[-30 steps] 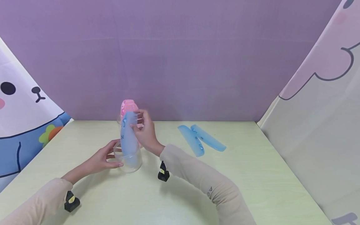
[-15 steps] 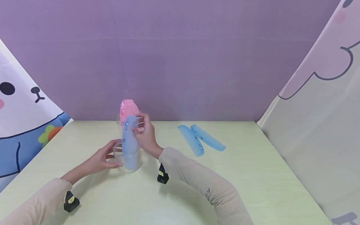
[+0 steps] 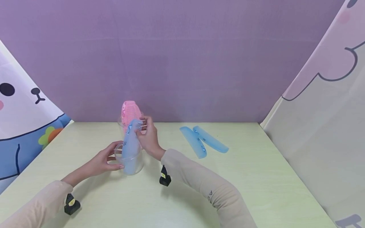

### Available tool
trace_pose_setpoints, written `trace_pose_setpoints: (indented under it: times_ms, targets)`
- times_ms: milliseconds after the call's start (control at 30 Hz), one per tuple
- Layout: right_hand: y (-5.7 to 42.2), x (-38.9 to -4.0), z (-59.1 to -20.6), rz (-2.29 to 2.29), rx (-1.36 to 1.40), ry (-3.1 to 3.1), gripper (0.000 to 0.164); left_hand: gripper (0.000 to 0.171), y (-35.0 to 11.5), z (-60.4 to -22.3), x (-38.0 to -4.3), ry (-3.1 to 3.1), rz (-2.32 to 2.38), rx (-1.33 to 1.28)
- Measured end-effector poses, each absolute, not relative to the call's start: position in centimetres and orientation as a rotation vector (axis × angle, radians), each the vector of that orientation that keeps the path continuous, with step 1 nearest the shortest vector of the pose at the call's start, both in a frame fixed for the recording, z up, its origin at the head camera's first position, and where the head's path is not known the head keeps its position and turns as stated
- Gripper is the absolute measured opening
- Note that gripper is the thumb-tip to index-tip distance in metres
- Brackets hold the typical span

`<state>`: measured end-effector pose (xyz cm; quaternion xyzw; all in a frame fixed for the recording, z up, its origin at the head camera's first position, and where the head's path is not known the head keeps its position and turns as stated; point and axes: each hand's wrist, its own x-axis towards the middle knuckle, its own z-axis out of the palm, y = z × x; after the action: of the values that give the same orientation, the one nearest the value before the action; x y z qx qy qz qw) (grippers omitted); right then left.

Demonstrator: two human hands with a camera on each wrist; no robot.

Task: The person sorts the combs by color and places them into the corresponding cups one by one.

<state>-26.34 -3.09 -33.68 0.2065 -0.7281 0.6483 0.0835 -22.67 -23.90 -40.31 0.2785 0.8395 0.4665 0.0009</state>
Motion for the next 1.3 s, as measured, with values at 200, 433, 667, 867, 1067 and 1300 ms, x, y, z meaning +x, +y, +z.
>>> trace_pose_setpoints:
  times_ms: [200, 433, 667, 867, 1067, 1300]
  targets:
    - [-3.0, -26.5, -33.8, 1.911, 0.616, -2.208, 0.046, 0.081, -23.9, -40.4, -22.7, 2.641, 1.462, 0.881]
    - [-2.2, -26.7, -33.4, 1.867, 0.658, -2.226, 0.047, 0.080, -23.9, -40.3, -22.7, 2.638, 1.465, 0.889]
    - [-0.6, -27.1, -33.2, 1.855, 0.690, -2.244, 0.047, 0.080, -23.9, -40.3, -22.7, 2.628, 1.476, 0.904]
    - [1.4, -27.8, -33.7, 1.818, 0.711, -2.232, 0.046, 0.080, -23.9, -40.3, -22.7, 2.627, 1.474, 0.898]
    - [3.6, -29.1, -35.0, 1.758, 0.659, -2.272, 0.043, 0.080, -24.0, -40.4, -22.7, 2.631, 1.469, 0.890]
    - [6.5, -30.7, -36.8, 1.663, 0.561, -2.415, 0.045, 0.079, -24.0, -40.4, -22.8, 2.625, 1.472, 0.895]
